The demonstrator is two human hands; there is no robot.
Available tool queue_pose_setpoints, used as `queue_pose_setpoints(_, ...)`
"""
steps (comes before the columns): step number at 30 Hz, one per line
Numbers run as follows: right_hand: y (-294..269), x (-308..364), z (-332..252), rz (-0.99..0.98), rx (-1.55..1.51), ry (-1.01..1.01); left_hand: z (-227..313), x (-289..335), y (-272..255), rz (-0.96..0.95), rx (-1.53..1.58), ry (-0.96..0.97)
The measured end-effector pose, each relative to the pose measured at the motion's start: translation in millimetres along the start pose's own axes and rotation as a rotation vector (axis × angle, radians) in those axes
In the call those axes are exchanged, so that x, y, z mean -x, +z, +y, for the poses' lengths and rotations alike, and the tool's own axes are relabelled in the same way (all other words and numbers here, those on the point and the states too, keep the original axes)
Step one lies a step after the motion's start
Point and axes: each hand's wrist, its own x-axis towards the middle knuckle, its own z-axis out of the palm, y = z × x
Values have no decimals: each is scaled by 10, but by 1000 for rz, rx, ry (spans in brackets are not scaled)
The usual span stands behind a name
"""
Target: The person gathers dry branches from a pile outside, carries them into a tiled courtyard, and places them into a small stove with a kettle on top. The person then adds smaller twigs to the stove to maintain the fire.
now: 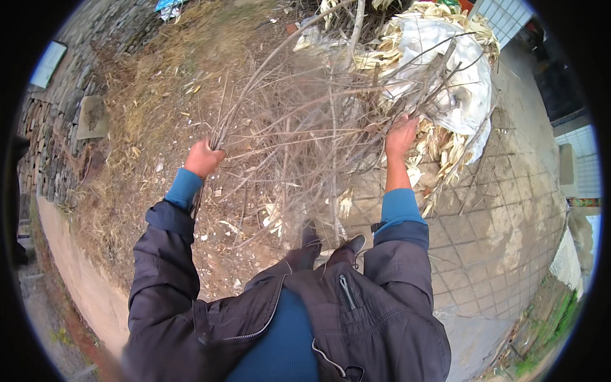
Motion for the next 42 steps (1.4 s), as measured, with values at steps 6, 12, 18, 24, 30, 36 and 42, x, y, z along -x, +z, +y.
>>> queue_pose_setpoints(6, 107, 248, -31, -203, 98, -17, -761, -7, 159, 57, 163, 24)
queue_pose_setpoints(12, -14, 432, 303, -186, 69, 215, -1600, 132, -116, 158, 475, -265)
queue_pose_setpoints(18, -152, 578, 887, -218, 178, 222, -1749, 552, -435, -18, 649, -308)
queue_pose_setpoints(24, -430, 747, 1643, -142, -472, 429, -2536, 639, -855, 202, -12, -461)
queue_pose_setpoints(30, -589, 897, 1891, -320, -569, 455, -2165, -182, -525, 278, 233, -321)
queue_pose_setpoints(36, -646, 1141, 1923, -424, -474, 470, 62, -973, 979, 50, 484, -26)
queue_pose_setpoints(42, -926, 1447, 1872, -450, -584, 364, 1264, -1401, 2822, -264, 624, -109)
